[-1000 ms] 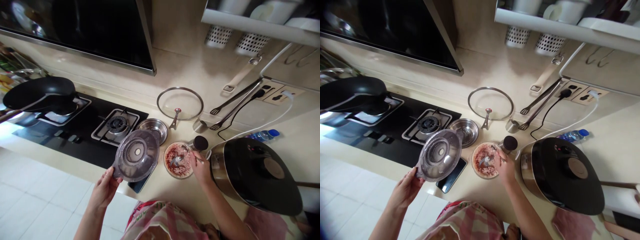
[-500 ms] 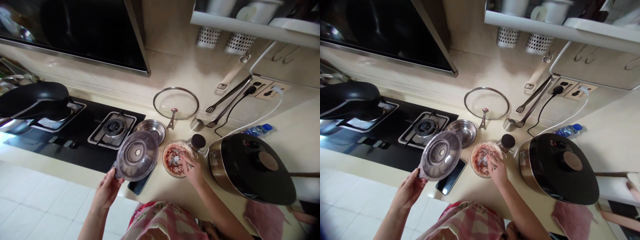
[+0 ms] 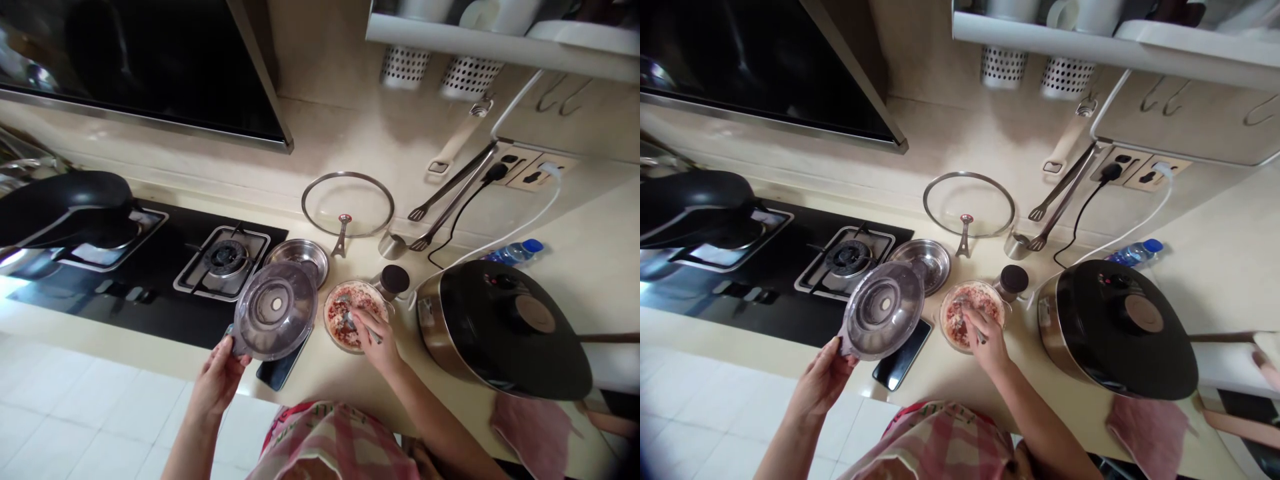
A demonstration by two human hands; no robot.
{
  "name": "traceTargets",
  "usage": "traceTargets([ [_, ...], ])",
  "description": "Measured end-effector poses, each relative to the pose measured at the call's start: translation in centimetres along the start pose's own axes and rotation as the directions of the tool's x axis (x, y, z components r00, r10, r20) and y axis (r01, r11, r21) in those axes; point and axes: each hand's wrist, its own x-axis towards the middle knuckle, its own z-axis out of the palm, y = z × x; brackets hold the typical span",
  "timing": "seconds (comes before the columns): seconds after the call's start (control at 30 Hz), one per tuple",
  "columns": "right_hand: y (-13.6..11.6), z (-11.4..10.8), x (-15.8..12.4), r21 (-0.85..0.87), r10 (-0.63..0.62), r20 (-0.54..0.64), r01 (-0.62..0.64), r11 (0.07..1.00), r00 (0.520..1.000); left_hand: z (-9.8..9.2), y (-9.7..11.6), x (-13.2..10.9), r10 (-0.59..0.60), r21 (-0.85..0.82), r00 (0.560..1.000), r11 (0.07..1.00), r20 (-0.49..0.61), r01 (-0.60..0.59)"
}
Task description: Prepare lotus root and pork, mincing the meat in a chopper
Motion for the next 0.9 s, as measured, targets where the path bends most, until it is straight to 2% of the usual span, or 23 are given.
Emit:
traceTargets([
  [0.07,-0.1,0.7,-0.1,0.026,0.01,-0.041,-0.009,1.0,0.999,0.3,-0.1,0.0,-0.001,-0.002,1.0,1.0,-0.002,0.001],
  [0.13,-0.1,0.6,-0.8,0.049,0.003,0.028,-0.004,0.999,1.0,0.6,-0.2,0.1,-0.002,-0.004,1.0,1.0,-0.007,0.002],
  [0.23,-0.3,-0.9,-2.3,0.026,-0.001,0.165,-0.004,1.0,0.986,0.5,-0.7,0.4,-0.019,-0.005,1.0,1.0,-0.019,0.019],
  [0.33,-0.6,-2.0,-2.6,-0.025,0.031,0.143,-0.027,0.999,0.989,0.1,-1.5,0.8,-0.042,-0.021,0.999,0.999,-0.023,0.042],
  [0.43,-0.8,-1.6,-2.5,0.001,0.033,0.099,-0.033,0.999,0.995,-0.3,-2.4,1.1,-0.056,-0.047,0.998,0.997,-0.029,0.054],
  [0.53,-0.3,-1.7,-3.2,0.058,0.035,0.197,-0.048,0.997,0.98,-0.6,-2.8,1.3,-0.077,-0.056,0.997,0.996,-0.029,0.075],
  [0.6,0.1,-2.9,-3.8,0.06,0.091,0.249,-0.109,0.992,0.964,-0.7,-3.0,1.3,-0.087,-0.062,0.996,0.995,-0.033,0.085],
  [0.73,0.5,-5.7,-4.0,0.031,0.241,0.228,-0.254,0.967,0.943,-0.8,-3.1,1.2,-0.104,-0.07,0.993,0.992,-0.052,0.1],
  [0.9,1.0,-7.5,-3.6,0.005,0.277,0.353,-0.298,0.954,0.894,0.1,-3.2,0.9,-0.098,-0.065,0.994,0.993,-0.037,0.096],
])
